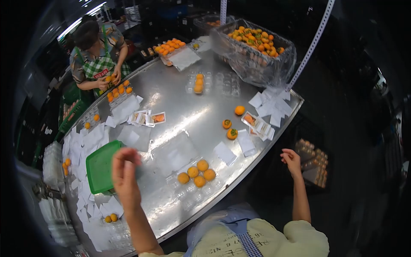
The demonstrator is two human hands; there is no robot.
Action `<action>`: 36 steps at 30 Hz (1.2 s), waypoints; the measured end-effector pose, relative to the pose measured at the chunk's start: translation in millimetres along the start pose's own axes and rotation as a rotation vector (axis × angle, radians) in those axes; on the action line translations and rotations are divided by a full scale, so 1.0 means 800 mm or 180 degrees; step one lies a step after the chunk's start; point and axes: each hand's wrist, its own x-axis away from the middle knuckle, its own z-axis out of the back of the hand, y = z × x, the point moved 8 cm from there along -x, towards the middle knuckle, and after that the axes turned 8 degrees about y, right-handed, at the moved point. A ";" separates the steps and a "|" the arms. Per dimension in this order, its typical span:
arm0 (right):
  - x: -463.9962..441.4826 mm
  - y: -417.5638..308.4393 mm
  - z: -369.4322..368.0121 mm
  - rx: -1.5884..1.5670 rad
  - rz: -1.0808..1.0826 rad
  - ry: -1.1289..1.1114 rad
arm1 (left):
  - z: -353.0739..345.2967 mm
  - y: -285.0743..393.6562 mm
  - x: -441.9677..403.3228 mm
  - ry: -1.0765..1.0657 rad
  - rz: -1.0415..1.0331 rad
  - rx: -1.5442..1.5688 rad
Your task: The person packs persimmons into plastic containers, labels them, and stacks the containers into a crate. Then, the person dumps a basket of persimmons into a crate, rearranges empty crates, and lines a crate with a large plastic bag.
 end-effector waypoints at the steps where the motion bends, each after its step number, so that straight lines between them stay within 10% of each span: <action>1: 0.036 0.021 0.031 0.0074 -0.0159 0.0228 | -0.012 0.036 -0.022 -0.0198 -0.0370 0.0288; 7: 0.204 0.067 0.112 0.0267 -0.0720 0.0705 | -0.089 0.172 -0.098 -0.1356 -0.2332 -0.0039; 15: 0.401 0.159 0.277 0.0143 -0.1111 0.1553 | -0.366 0.230 0.200 -0.3684 -0.3194 -0.1497; 28: 0.597 0.275 0.622 -0.0101 -0.1318 0.2761 | -0.607 0.406 0.698 -0.3801 -0.5675 0.0538; 36: 0.432 0.281 0.802 -0.0115 -0.1023 0.2048 | -0.743 0.401 0.867 -0.3934 -0.5804 0.0816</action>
